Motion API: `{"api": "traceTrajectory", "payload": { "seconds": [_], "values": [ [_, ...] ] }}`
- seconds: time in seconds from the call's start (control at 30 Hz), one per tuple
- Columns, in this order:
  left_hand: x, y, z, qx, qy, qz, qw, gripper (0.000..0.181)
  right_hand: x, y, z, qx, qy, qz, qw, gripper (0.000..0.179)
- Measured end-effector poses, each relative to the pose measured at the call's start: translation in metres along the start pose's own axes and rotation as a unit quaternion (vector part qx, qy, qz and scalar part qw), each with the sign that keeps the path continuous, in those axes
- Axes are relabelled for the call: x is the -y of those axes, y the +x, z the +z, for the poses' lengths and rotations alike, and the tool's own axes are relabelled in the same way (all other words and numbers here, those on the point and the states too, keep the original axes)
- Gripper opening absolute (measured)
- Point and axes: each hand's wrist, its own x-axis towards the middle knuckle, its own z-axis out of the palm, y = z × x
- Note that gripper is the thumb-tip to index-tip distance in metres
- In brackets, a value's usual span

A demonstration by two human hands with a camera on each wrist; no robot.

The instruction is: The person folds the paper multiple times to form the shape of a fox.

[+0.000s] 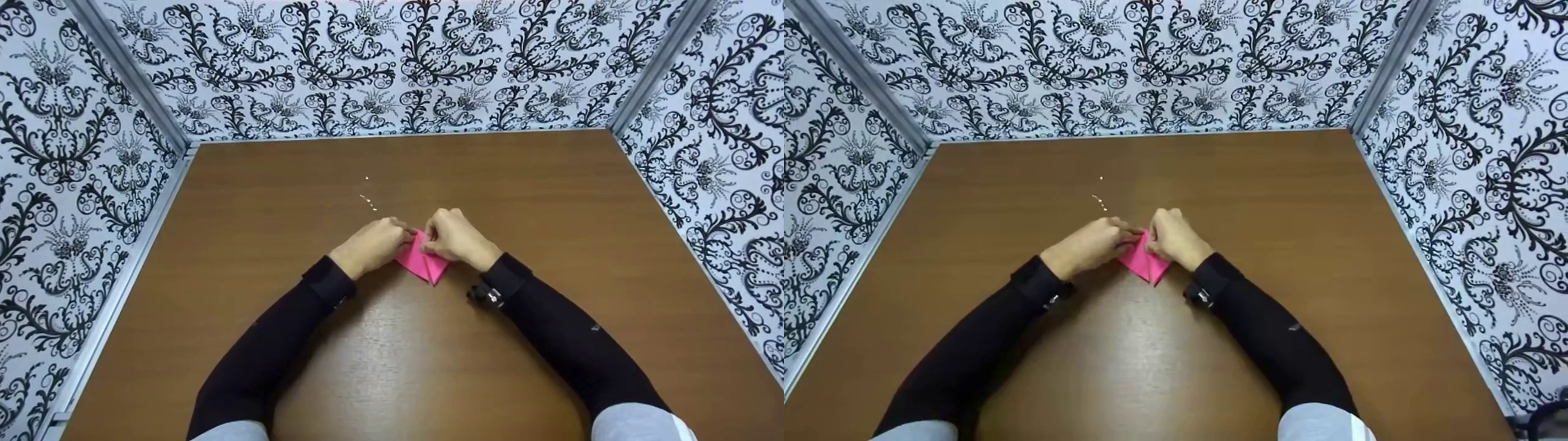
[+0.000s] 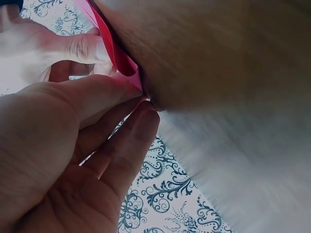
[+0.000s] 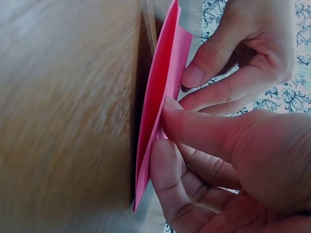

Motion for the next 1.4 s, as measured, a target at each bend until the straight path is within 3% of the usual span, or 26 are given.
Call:
{"api": "traceTrajectory", "payload": {
  "seconds": [0.67,1.03,1.4],
  "values": [
    [0.0,-0.015,-0.003,-0.02,0.019,0.04,0.9988,0.021,-0.001,0.002,0.001,-0.001,-0.01,0.008,0.9999,0.013],
    [-0.006,-0.028,-0.003,-0.023,0.009,0.02,0.9995,0.026,0.0,0.0,0.001,0.016,-0.006,0.031,0.9994,0.016],
    [-0.009,-0.041,-0.001,-0.03,0.03,0.027,0.9987,0.023,-0.001,-0.001,0.0,0.005,0.018,0.021,0.9996,0.021]
  ]
}}
